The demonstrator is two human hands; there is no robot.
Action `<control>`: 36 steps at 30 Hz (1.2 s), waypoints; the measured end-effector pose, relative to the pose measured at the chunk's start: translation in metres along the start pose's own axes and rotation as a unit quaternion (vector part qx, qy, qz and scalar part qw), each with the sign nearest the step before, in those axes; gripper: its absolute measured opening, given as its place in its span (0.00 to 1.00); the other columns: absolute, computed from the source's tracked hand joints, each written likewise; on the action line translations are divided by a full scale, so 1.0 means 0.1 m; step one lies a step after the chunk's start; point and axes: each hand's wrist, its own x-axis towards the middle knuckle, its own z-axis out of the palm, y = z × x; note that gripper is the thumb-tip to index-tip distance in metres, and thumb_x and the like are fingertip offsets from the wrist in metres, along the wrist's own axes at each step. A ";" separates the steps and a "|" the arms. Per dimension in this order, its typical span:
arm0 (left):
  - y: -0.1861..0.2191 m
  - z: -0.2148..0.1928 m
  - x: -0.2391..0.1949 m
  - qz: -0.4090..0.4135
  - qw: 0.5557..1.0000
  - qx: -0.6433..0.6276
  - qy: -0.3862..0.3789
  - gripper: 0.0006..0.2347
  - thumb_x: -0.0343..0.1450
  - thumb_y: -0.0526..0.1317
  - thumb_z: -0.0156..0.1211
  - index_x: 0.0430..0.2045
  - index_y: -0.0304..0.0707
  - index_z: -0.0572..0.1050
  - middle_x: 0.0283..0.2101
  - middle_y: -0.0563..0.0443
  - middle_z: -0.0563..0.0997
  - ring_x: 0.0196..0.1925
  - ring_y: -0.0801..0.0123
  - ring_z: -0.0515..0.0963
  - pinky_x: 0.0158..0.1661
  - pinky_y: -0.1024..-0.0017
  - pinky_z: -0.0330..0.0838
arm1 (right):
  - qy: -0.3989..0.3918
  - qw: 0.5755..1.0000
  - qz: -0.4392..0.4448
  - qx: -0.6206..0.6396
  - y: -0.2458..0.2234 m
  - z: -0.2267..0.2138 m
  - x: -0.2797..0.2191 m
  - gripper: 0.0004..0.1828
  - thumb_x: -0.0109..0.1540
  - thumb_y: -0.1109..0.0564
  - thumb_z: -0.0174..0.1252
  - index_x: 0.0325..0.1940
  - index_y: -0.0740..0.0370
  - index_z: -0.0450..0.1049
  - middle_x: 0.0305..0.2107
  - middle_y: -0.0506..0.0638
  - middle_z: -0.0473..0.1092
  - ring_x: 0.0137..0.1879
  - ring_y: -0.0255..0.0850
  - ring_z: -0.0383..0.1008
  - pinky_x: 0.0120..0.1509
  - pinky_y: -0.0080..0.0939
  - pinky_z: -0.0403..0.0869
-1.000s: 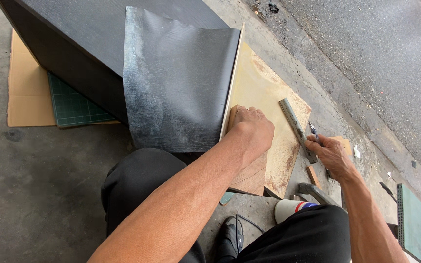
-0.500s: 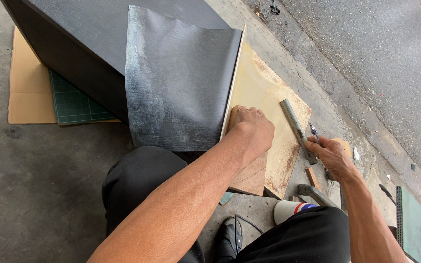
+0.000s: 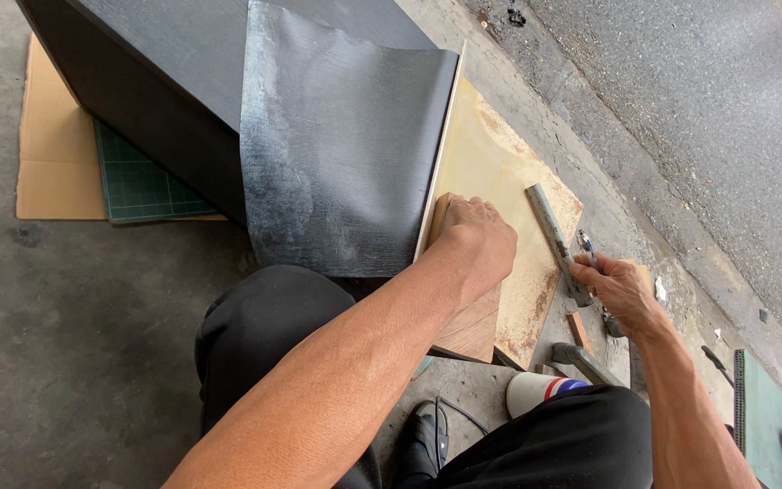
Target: The person measures and marks a small wooden block using a metal ruler and a pen. They repeatedly position the ruler, draw lines, and adjust the block on a workbench.
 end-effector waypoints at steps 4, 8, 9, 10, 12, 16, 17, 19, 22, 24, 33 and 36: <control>0.00 0.12 0.13 0.003 1.000 -0.008 0.010 0.20 0.74 0.36 0.42 0.59 0.28 0.72 0.60 0.34 0.75 0.62 0.46 0.73 0.59 0.42 0.60 | -0.002 1.000 0.003 -0.005 -0.03 0.01 -0.02 0.10 0.64 0.55 0.66 0.47 0.58 0.83 0.29 0.49 0.68 0.38 0.36 0.62 0.40 0.33 0.65; 0.01 0.01 -0.03 0.008 1.000 -0.008 0.011 0.21 0.74 0.36 0.39 0.61 0.25 0.69 0.62 0.32 0.74 0.63 0.45 0.72 0.59 0.40 0.59 | -0.005 1.000 0.002 -0.007 -0.03 0.01 -0.02 0.10 0.64 0.54 0.66 0.47 0.59 0.83 0.30 0.50 0.69 0.40 0.38 0.63 0.41 0.34 0.66; 0.01 -0.03 -0.09 0.010 1.000 -0.012 0.008 0.21 0.74 0.35 0.39 0.61 0.25 0.69 0.62 0.31 0.73 0.63 0.44 0.72 0.59 0.40 0.60 | -0.007 1.000 0.004 -0.006 -0.05 0.01 -0.04 0.10 0.64 0.55 0.66 0.48 0.60 0.82 0.30 0.51 0.69 0.41 0.38 0.63 0.41 0.34 0.66; 0.01 -0.01 -0.05 0.010 1.000 -0.012 0.008 0.21 0.74 0.35 0.39 0.61 0.25 0.69 0.62 0.31 0.73 0.63 0.44 0.72 0.59 0.40 0.60 | -0.008 1.000 0.003 -0.007 -0.12 0.01 -0.08 0.10 0.64 0.55 0.66 0.48 0.60 0.82 0.30 0.51 0.69 0.41 0.38 0.63 0.41 0.34 0.66; 0.01 0.04 0.04 0.005 1.000 -0.009 0.008 0.22 0.74 0.35 0.38 0.62 0.23 0.67 0.64 0.31 0.73 0.64 0.43 0.71 0.62 0.38 0.57 | -0.011 1.000 0.004 -0.004 -0.25 0.01 -0.17 0.09 0.65 0.55 0.66 0.47 0.60 0.82 0.30 0.52 0.69 0.42 0.39 0.63 0.41 0.36 0.66; 0.00 0.07 0.06 0.007 1.000 -0.015 0.012 0.22 0.74 0.34 0.38 0.63 0.21 0.65 0.65 0.30 0.71 0.65 0.43 0.70 0.62 0.37 0.57 | -0.012 1.000 0.005 0.000 -0.20 0.04 -0.16 0.10 0.65 0.55 0.66 0.47 0.61 0.82 0.30 0.52 0.69 0.41 0.39 0.63 0.41 0.36 0.66; 0.00 0.04 0.02 0.012 1.000 -0.012 0.008 0.22 0.73 0.34 0.40 0.63 0.20 0.66 0.65 0.29 0.72 0.65 0.42 0.71 0.62 0.37 0.57 | -0.012 1.000 0.002 -0.001 -0.16 0.04 -0.14 0.10 0.65 0.55 0.66 0.47 0.61 0.82 0.30 0.51 0.69 0.42 0.39 0.64 0.41 0.36 0.66; -0.01 0.01 -0.01 0.016 1.000 -0.008 0.004 0.22 0.73 0.34 0.42 0.63 0.20 0.66 0.65 0.29 0.72 0.65 0.41 0.71 0.63 0.37 0.57 | -0.013 1.000 0.000 -0.002 -0.16 0.05 -0.14 0.10 0.65 0.55 0.65 0.48 0.62 0.82 0.30 0.51 0.69 0.42 0.39 0.64 0.41 0.36 0.66; 0.00 0.00 -0.01 0.010 1.000 -0.007 0.013 0.22 0.73 0.35 0.42 0.62 0.22 0.66 0.63 0.31 0.73 0.64 0.43 0.71 0.61 0.38 0.58 | -0.012 1.000 0.003 0.005 -0.20 0.06 -0.18 0.10 0.65 0.55 0.66 0.47 0.62 0.82 0.31 0.51 0.69 0.42 0.39 0.64 0.42 0.36 0.66; 0.00 -0.07 -0.12 0.013 1.000 -0.008 0.002 0.22 0.73 0.34 0.42 0.63 0.22 0.66 0.64 0.30 0.72 0.64 0.42 0.71 0.62 0.37 0.57 | -0.013 1.000 -0.002 0.001 -0.19 0.07 -0.17 0.10 0.65 0.55 0.66 0.47 0.63 0.82 0.30 0.51 0.68 0.42 0.38 0.63 0.41 0.35 0.67; 0.00 -0.04 -0.08 0.003 1.000 -0.012 -0.006 0.23 0.74 0.35 0.40 0.66 0.24 0.63 0.69 0.32 0.67 0.70 0.43 0.66 0.65 0.36 0.53 | -0.015 1.000 -0.001 0.007 0.01 0.03 -0.06 0.11 0.65 0.55 0.66 0.48 0.64 0.81 0.30 0.52 0.69 0.42 0.39 0.64 0.41 0.36 0.67; 0.01 -0.11 -0.17 0.008 1.000 -0.015 -0.017 0.23 0.74 0.33 0.40 0.66 0.22 0.62 0.71 0.30 0.65 0.72 0.40 0.64 0.66 0.35 0.51 | -0.013 1.000 -0.001 0.011 -0.06 0.04 -0.10 0.11 0.65 0.56 0.66 0.48 0.64 0.81 0.29 0.52 0.69 0.42 0.39 0.65 0.41 0.36 0.67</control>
